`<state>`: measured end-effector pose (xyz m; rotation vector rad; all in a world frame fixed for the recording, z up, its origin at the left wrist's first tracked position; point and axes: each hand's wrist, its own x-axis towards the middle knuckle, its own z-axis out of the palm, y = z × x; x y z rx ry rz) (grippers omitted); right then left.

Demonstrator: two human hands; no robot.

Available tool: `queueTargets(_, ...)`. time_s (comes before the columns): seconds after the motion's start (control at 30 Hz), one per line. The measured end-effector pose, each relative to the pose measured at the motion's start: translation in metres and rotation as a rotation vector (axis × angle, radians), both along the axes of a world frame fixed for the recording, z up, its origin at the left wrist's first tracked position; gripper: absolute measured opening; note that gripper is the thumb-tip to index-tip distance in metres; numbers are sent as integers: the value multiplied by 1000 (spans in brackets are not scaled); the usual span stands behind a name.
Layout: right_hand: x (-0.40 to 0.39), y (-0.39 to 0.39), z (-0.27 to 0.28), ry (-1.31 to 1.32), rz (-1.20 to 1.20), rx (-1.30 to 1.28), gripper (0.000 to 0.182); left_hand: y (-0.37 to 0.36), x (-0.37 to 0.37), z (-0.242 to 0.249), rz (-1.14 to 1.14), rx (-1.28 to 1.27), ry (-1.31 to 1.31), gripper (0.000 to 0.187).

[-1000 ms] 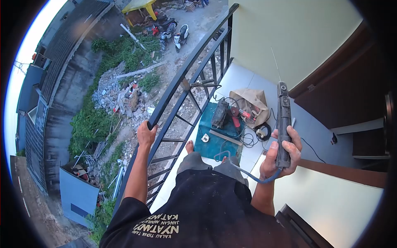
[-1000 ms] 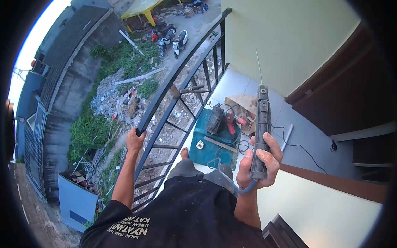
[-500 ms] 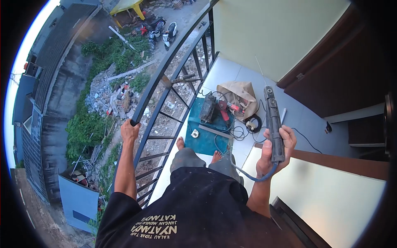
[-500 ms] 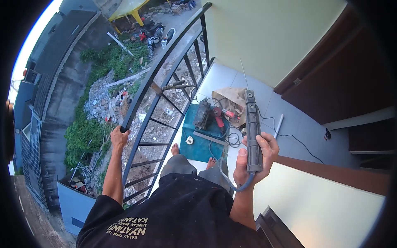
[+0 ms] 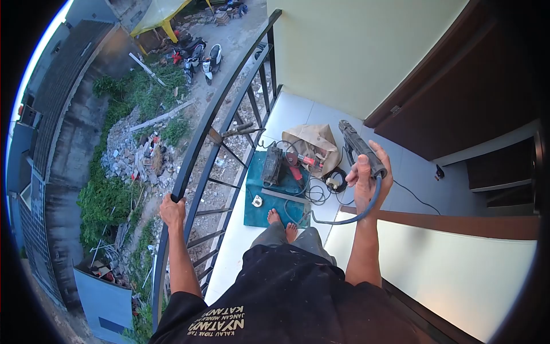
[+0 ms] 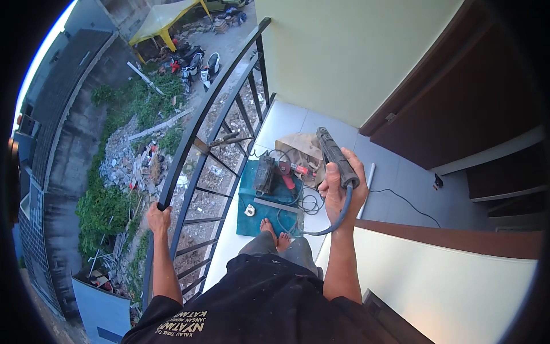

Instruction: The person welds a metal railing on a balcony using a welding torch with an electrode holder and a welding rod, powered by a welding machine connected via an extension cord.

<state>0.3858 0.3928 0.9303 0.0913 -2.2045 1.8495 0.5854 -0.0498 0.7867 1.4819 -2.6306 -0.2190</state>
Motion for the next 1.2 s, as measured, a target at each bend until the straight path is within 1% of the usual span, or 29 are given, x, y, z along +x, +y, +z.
queueTargets(0.03,-5,-8,1,-97,38,-82,55,-5,3,-6,-11,2,8,43)
queueTargets(0.07,-8,-14,-2,-94,44,-169,48,-3,1,-4,-23,-20,2,43)
queueTargets(0.1,-9,-21,-2,-99,22,-160,48,-3,3,-3,-42,-37,-15,44)
queueTargets(0.17,-14,-32,-2,42,-26,-287,50,-4,2,-5,-92,-41,9,40)
queueTargets(0.23,-12,-32,12,29,-66,-269,49,-3,1,3,-100,21,-8,37)
queueTargets(0.27,-12,-29,19,8,-54,-293,48,-4,3,1,-106,-14,-1,35)
queueTargets(0.33,-12,-23,31,-28,-42,-334,45,-6,5,-2,-111,-2,-10,35)
queueTargets(0.37,-13,-23,34,-17,-45,-328,45,-8,4,-3,-106,-6,-8,35)
queueTargets(0.43,-18,-26,39,46,-72,-399,45,-8,4,-6,-124,-18,29,34)
queueTargets(0.5,-22,-31,43,71,-25,-432,46,-7,2,-2,-89,12,18,32)
queueTargets(0.57,-35,-33,35,149,50,-391,47,-4,0,2,-74,-6,29,31)
queueTargets(0.6,-44,-31,29,152,122,-392,52,-1,-1,9,-65,15,11,31)
queueTargets(0.63,-51,-31,23,155,133,-395,52,-1,-2,11,-60,39,-6,31)
queueTargets(0.67,-58,-33,22,169,170,-394,53,-3,-3,10,-8,113,-67,37)
queueTargets(0.7,-66,-35,20,185,206,-395,55,-1,-3,8,1,109,-58,37)
queueTargets(0.77,-78,-38,16,175,248,-360,55,13,-10,6,-135,-248,204,49)
queueTargets(0.8,-87,-39,13,153,286,-316,55,31,-31,25,-117,-193,284,53)
queueTargets(0.83,-98,-39,4,148,297,-317,55,50,-50,41,-105,-195,280,53)
queueTargets(0.9,-125,-35,-21,127,302,-191,58,89,-92,63,-194,138,628,47)
queueTargets(0.97,-151,-35,-44,105,327,-200,57,129,-137,70,-316,275,713,40)
queueTargets(1.0,-166,-33,-58,77,329,-201,54,147,-165,65,-342,328,752,37)
queueTargets(1.03,-182,-31,-73,48,334,-203,51,165,-191,57,-366,378,792,34)
queueTargets(1.07,-198,-29,-87,43,322,-192,45,183,-217,44,-355,504,826,32)
queueTargets(1.1,-216,-22,-105,-12,353,-145,48,199,-247,29,-345,630,863,31)
queueTargets(1.13,-236,-13,-122,-69,384,-95,51,214,-275,14,-315,786,830,30)
queueTargets(1.17,-258,-8,-136,-94,429,-67,48,232,-305,0,-279,940,795,30)
queueTargets(1.2,-282,-3,-158,-139,465,-121,42,248,-334,-14,-223,1040,775,30)
